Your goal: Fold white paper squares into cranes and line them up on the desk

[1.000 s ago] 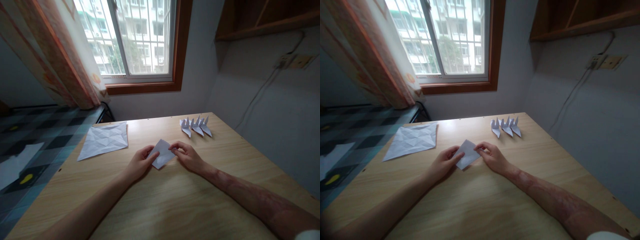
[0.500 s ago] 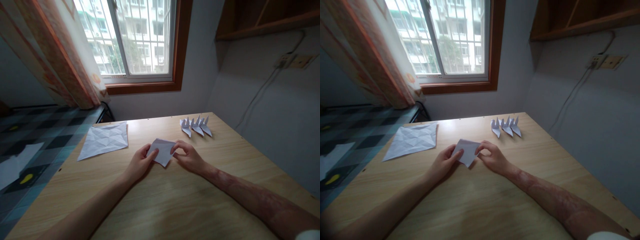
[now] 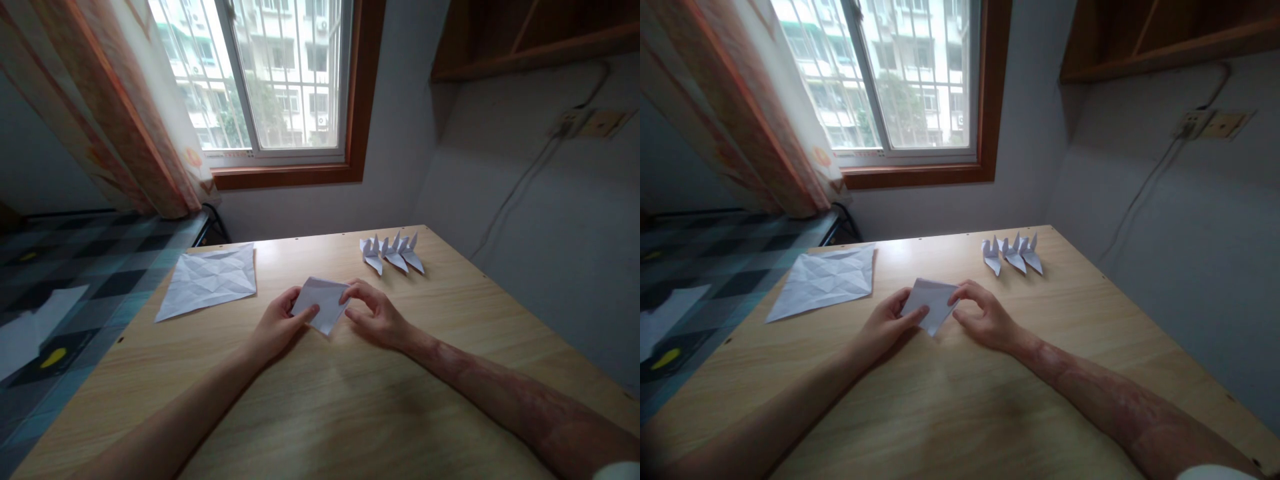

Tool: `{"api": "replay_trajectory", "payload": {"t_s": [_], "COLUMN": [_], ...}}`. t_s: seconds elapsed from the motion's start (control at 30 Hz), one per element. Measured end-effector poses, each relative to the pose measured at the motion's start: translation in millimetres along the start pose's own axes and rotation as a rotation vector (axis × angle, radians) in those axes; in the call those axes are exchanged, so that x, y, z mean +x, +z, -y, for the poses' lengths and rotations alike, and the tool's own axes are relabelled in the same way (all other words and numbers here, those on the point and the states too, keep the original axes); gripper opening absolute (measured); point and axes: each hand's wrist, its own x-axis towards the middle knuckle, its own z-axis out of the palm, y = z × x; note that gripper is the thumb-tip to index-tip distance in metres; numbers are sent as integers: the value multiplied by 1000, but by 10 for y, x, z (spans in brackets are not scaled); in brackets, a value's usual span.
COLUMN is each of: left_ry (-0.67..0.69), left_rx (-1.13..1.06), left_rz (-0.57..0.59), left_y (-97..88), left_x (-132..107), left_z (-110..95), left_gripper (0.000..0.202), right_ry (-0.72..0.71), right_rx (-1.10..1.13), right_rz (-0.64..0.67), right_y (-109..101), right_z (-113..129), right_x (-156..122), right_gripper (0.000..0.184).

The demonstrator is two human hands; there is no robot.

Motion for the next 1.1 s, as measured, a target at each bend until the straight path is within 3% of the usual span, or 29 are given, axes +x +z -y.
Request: {"api": "replay_trajectory", "payload": {"t_s": [0.27,0.4,0.53,0.67,0.8,0.93,1.1], "left_ry": [86,66,68,160,318,406,383], "left_rx": [108,144,315,550,811,1038,1007], "left_rz": [-45,-57,-115,-178,-273,-164,-34], "left_y": [51,52,14,-31,-36,-10,35], "left_x": [-53,-65,-46,-11,-20,-52,-77], "left_z": [-47,-51,13,106,100,38,8], "left_gripper": [49,54,47,33,39,14,16], "right_ry": [257,240,271,251,116,65,1], "right_rx": [90,158,73,-159,-320,-431,-365], "right_rz": [-138,-98,-26,-14,-11,-21,5], "right_y": [42,63,47,31,39,49,39], "right_z": [-182,-200,-178,-142,-108,-115,-42], "right_x": [12,12,11,14,13,1,7], "right_gripper": [21,31,24,16,10,10,10]}}
